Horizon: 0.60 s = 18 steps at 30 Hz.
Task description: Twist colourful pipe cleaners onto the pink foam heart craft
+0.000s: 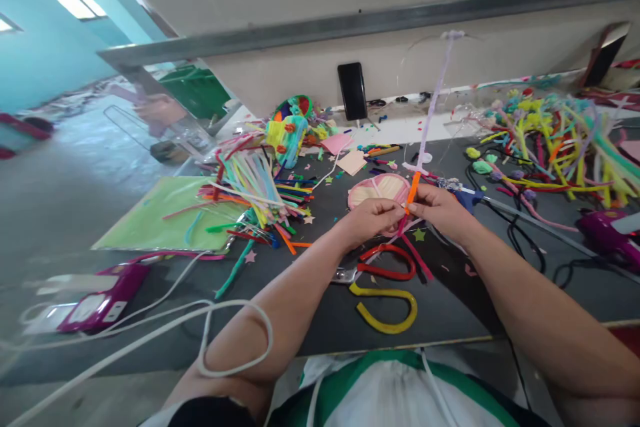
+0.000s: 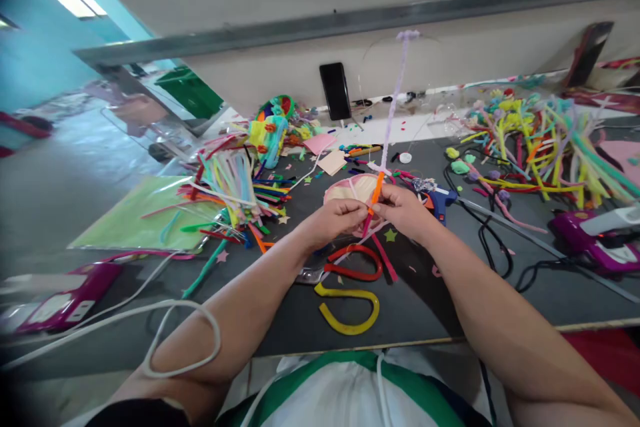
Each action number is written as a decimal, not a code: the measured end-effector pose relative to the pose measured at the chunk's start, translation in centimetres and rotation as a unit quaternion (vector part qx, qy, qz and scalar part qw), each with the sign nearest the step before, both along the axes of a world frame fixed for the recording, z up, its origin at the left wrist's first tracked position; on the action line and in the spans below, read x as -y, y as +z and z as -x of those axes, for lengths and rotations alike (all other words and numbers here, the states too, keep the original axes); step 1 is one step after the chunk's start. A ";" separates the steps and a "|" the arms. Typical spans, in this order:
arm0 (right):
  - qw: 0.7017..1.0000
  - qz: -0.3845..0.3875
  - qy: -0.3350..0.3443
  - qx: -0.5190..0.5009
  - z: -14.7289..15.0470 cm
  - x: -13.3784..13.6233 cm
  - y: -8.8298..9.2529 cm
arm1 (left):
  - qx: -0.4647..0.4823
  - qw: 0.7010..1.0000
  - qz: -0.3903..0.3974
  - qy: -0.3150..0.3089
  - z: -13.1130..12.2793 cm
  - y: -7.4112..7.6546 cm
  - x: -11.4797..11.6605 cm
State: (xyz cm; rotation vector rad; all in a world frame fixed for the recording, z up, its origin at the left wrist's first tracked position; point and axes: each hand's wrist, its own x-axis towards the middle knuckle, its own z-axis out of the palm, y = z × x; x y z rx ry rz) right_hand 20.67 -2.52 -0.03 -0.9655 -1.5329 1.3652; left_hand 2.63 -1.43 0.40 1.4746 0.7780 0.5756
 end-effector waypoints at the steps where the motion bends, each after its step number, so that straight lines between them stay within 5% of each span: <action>1: 1.000 -0.005 0.003 0.016 0.0 0.0 -0.2 | -0.005 1.000 -0.006 0.008 0.0 0.0 0.0; 8: 0.992 -0.028 -0.005 0.126 -0.5 -0.4 -1.2 | 0.005 0.999 -0.037 0.012 0.4 -1.0 -0.4; 18: 0.997 0.045 0.021 0.062 -0.4 0.0 -0.5 | 0.079 0.986 0.147 -0.010 0.4 -0.7 -0.3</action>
